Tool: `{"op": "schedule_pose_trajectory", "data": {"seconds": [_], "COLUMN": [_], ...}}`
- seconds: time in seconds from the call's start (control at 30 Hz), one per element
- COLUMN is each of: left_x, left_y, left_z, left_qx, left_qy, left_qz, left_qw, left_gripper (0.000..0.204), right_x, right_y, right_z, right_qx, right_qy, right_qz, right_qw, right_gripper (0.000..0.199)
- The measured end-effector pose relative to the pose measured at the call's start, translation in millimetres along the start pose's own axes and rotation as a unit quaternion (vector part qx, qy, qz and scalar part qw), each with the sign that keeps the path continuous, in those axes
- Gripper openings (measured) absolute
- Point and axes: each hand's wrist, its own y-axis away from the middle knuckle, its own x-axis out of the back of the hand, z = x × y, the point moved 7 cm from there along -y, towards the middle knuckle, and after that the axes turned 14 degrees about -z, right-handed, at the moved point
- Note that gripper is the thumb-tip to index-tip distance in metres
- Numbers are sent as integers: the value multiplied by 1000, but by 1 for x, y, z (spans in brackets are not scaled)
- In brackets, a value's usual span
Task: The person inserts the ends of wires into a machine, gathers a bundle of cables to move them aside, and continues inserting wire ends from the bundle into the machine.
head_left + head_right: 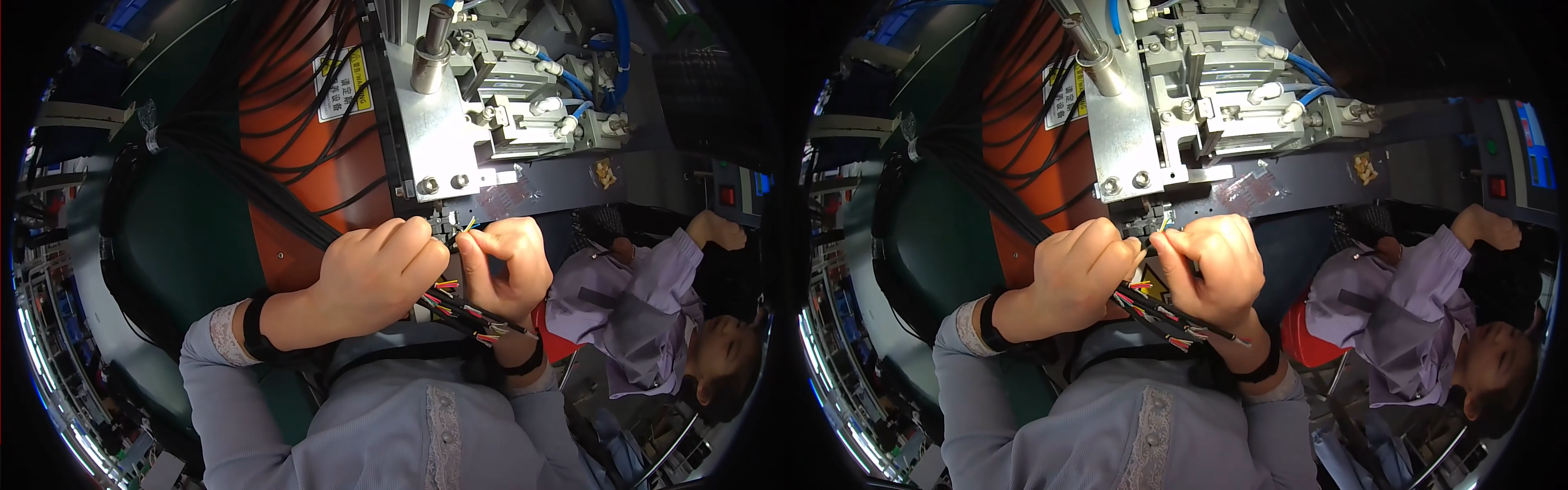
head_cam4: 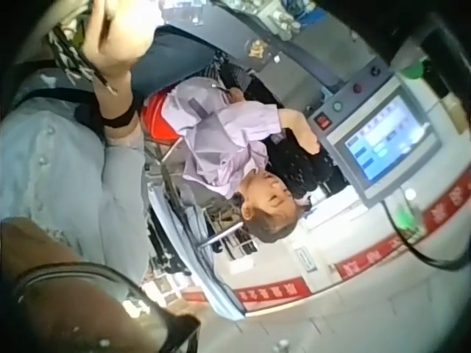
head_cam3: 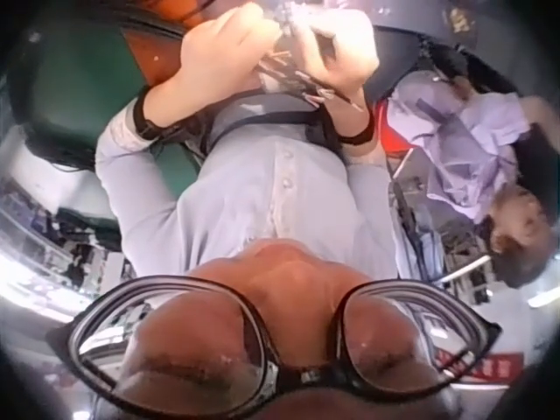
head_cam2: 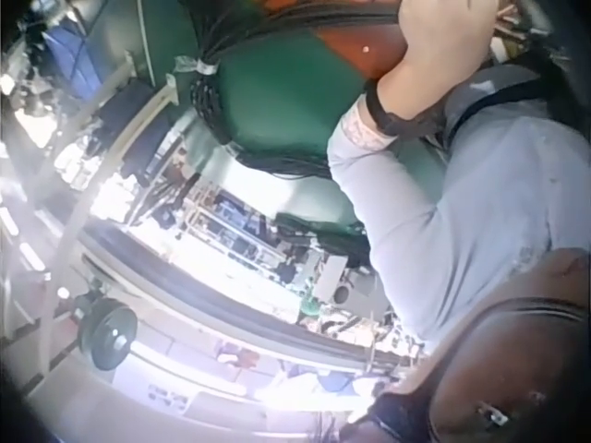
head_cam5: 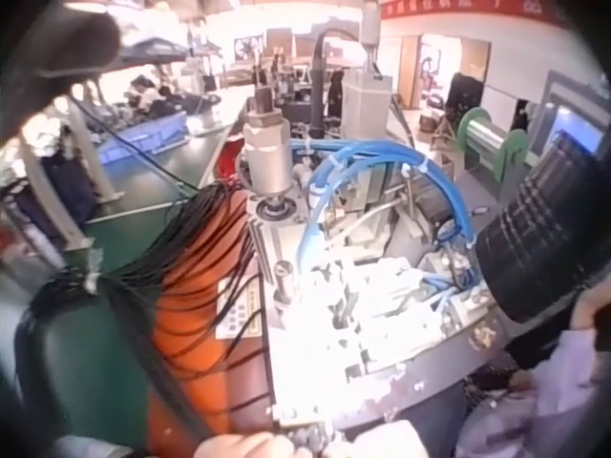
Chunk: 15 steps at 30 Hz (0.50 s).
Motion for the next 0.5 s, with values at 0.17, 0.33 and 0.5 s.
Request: {"op": "schedule_pose_trajectory", "data": {"seconds": [0.17, 0.33, 0.5], "left_x": [9, 3, -3], "left_y": [1, 7, 8], "left_z": [3, -4, -3], "left_qx": [-22, -26, -12], "left_qy": [-43, -47, -28], "left_qz": [18, 39, 19], "left_qw": [999, 998, 999], "left_gripper": [19, 25, 36], "right_x": [1, -13, -17], "right_y": [-6, 4, 9], "right_z": [8, 31, 45], "right_qx": [-115, -228, -208], "right_qy": [-81, -315, -296], "right_qz": [-90, -131, -81], "right_qw": [986, 912, 929], "right_gripper": [11, 8, 7]}}
